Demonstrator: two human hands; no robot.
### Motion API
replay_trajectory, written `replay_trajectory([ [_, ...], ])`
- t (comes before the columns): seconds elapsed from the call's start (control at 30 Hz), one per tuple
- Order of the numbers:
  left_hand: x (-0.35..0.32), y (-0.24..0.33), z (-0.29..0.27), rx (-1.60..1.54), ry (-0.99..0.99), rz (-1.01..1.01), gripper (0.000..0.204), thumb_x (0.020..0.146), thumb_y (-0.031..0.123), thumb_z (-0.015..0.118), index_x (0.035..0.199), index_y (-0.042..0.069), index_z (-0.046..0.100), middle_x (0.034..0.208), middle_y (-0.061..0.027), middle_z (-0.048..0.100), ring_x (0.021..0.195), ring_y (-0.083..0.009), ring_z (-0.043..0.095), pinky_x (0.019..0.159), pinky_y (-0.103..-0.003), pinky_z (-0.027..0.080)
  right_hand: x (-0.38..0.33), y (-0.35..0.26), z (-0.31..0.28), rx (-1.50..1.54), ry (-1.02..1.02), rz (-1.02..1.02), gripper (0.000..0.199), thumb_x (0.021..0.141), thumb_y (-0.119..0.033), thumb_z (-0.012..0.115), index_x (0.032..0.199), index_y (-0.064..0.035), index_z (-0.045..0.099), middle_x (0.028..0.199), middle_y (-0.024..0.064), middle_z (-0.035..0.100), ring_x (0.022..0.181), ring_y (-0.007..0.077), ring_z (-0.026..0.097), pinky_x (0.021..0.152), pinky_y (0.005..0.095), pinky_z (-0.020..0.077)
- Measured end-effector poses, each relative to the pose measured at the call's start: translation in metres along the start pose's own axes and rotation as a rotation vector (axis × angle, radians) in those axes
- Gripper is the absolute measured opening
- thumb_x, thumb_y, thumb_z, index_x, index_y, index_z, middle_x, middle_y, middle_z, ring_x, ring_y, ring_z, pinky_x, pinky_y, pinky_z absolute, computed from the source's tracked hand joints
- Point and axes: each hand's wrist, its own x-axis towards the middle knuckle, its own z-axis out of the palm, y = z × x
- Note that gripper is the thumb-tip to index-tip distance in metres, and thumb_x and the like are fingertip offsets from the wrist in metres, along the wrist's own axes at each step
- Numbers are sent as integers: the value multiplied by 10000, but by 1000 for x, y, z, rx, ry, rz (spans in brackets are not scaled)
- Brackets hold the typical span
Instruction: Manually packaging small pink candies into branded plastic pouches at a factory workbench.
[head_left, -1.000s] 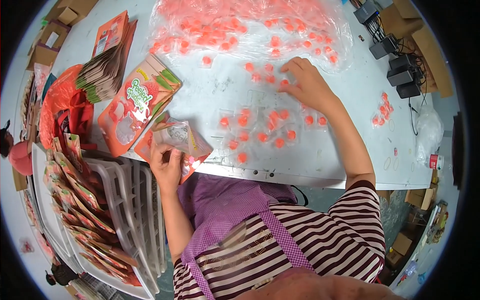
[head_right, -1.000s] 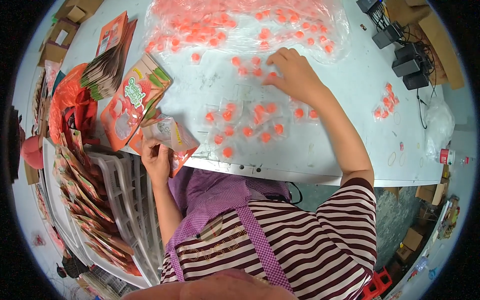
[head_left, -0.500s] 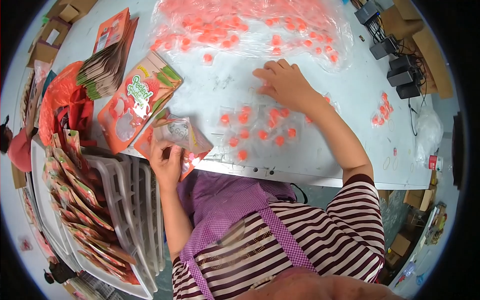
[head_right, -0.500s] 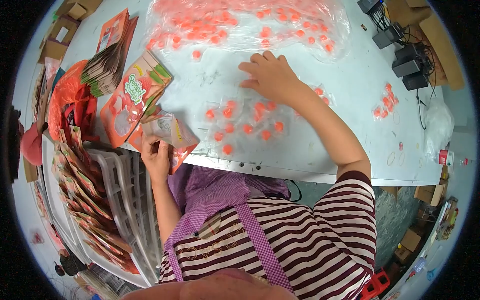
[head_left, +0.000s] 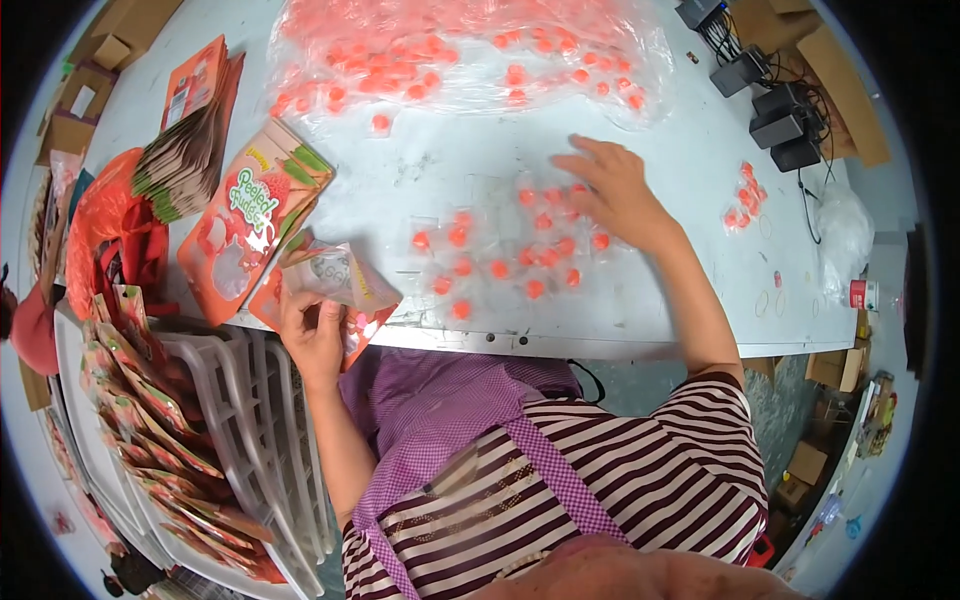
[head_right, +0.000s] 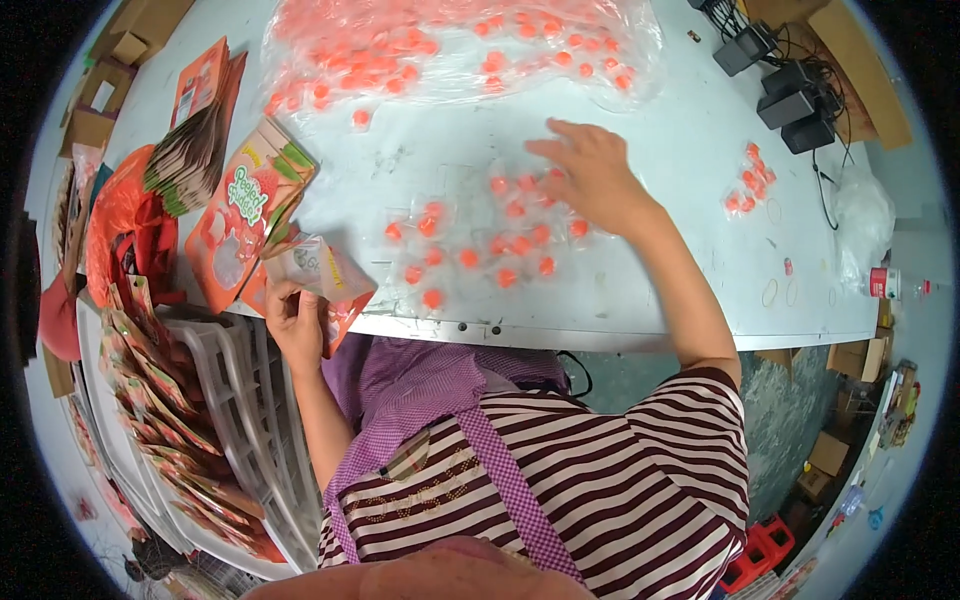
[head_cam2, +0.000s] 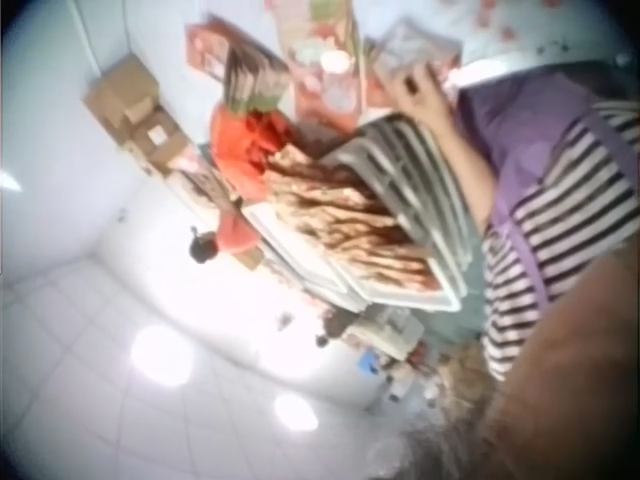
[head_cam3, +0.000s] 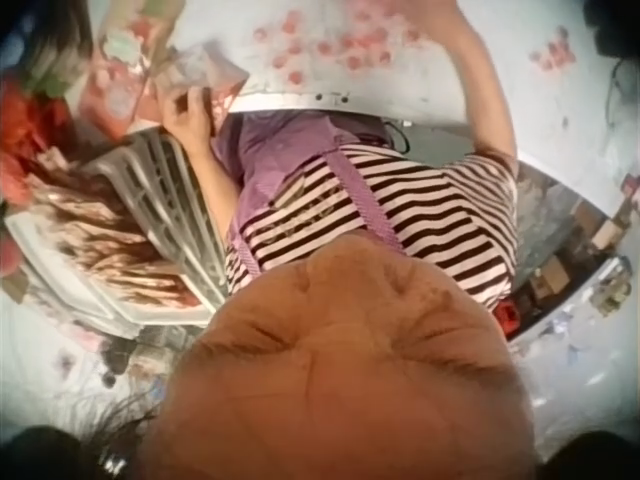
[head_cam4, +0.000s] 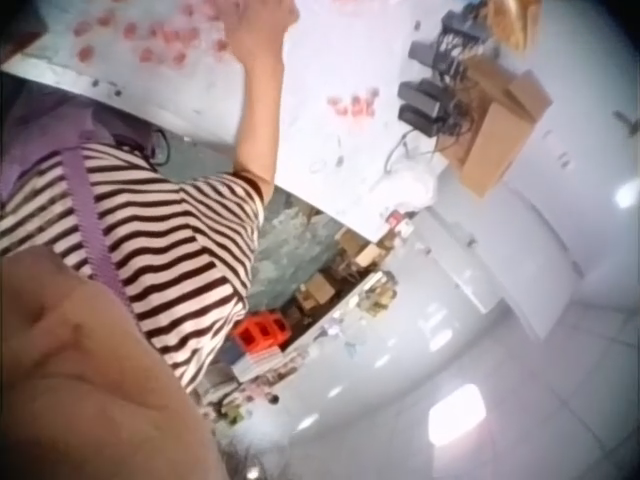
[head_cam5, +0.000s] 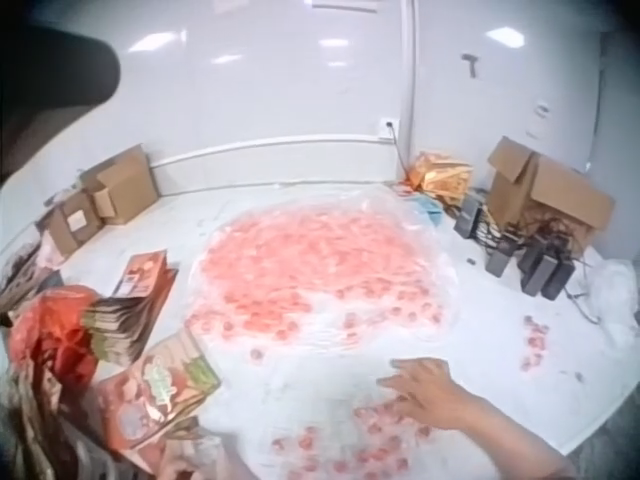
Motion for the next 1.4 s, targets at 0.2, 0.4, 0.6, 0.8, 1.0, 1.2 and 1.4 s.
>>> replay_trajectory([
  [0.2, -1, -16, -5, -27, 17, -19, 130, 858, 58, 618, 882, 16, 497, 862, -13, 490, 663, -89, 535, 565, -225, 461, -7, -10, -9, 90, -244, -15, 490, 780, -267, 617, 1241, -136, 515, 1349, 101, 418, 1257, 298, 324, 1063, 452, 191],
  [0.4, -1, -16, -8, -35, 21, -13, 132, 865, 64, 608, 897, 20, 488, 829, -28, 526, 628, -101, 543, 544, -239, 478, -35, 8, -25, 123, -241, -8, 849, 589, -395, 757, 1330, -151, 424, 1426, 98, 326, 1359, 331, 184, 1106, 489, 92],
  [0.6, -1, -6, -9, -90, -6, -65, 138, 871, 80, 603, 944, 27, 499, 860, -33, 534, 715, -113, 551, 636, -247, 475, -35, -12, -10, 54, -258, -85, 943, 498, -428, 797, 1335, -195, 433, 1458, 86, 264, 1362, 341, 150, 1100, 522, 79],
  [0.8, 4, 3, -16, 15, -114, -12, 184, 869, 113, 605, 1017, 24, 541, 1066, -44, 504, 984, -153, 503, 884, -275, 383, -24, -12, 9, 43, -135, -245, 669, 597, -350, 770, 1212, -219, 542, 1365, 70, 368, 1244, 303, 299, 1050, 496, 173],
  [1.0, 16, 41, -7, 312, -53, 252, 146, 817, 135, 662, 852, 13, 590, 1331, -141, 441, 1129, -259, 467, 984, -348, 321, -29, 1, 26, 114, 53, -321, 322, 652, -193, 750, 940, -157, 610, 1147, 45, 506, 1001, 259, 457, 890, 425, 339],
  [1.2, 30, 75, 10, 506, -231, 352, 163, 719, 123, 714, 825, 35, 626, 1382, -228, 380, 1265, -373, 373, 1011, -418, 313, -23, 5, 33, 195, 297, -280, 185, 661, -18, 711, 780, -98, 594, 854, 37, 576, 736, 214, 529, 617, 302, 440],
  [1.4, 27, 54, 17, 223, -214, 103, 142, 720, 104, 700, 825, 38, 630, 1380, -228, 382, 1207, -372, 431, 990, -408, 335, -4, -12, 16, 786, 354, 308, 92, 799, -120, 650, 752, -91, 577, 726, 28, 576, 610, 107, 517, 544, 246, 425],
])
